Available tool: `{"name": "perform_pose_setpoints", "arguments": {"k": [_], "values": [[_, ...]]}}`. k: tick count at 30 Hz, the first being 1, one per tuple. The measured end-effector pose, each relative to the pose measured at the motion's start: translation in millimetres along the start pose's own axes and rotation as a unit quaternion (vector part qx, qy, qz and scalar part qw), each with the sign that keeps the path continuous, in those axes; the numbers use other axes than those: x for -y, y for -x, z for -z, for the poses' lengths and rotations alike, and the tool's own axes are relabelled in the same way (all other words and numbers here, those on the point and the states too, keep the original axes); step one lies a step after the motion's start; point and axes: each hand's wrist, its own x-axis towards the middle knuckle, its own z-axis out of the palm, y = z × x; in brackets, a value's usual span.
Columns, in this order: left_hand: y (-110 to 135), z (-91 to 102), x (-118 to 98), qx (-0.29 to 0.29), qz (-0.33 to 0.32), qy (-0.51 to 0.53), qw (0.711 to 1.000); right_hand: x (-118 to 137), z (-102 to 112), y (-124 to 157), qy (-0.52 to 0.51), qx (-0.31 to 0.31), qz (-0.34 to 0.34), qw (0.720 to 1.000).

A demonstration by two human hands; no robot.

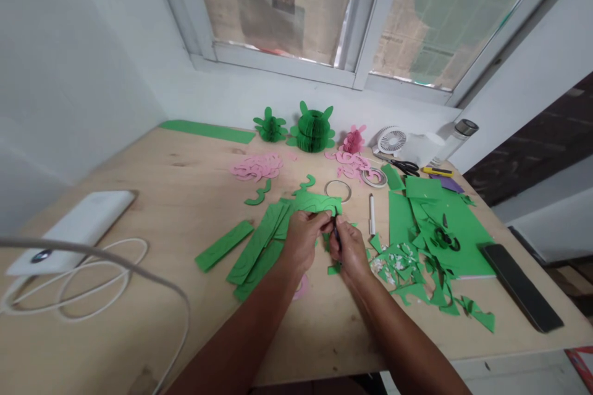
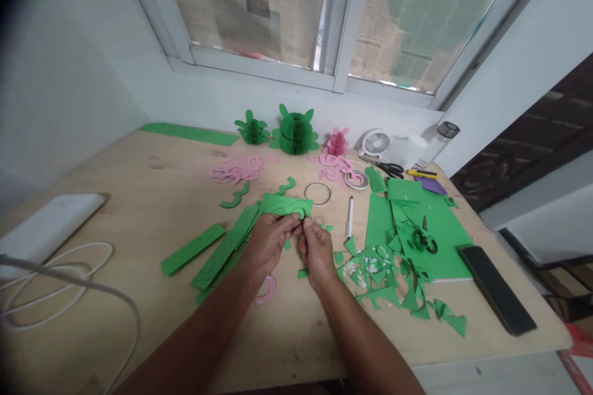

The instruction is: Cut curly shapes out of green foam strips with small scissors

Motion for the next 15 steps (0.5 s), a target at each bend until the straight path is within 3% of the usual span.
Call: {"name": "perform_pose_setpoints", "arguments": {"k": [4,15], "values": [[0.0,0.5,-1.9,0.027,0.005,-0.021,0.999,0.2,0.4,0.0,-0.003,0.006,-0.003,1.000],[0.0,-1.1,-4.5,0.031,0.011,-0.027,0.999,-0.3,-1.2,1.4,-0.011,0.004,0.003,1.000]]}}
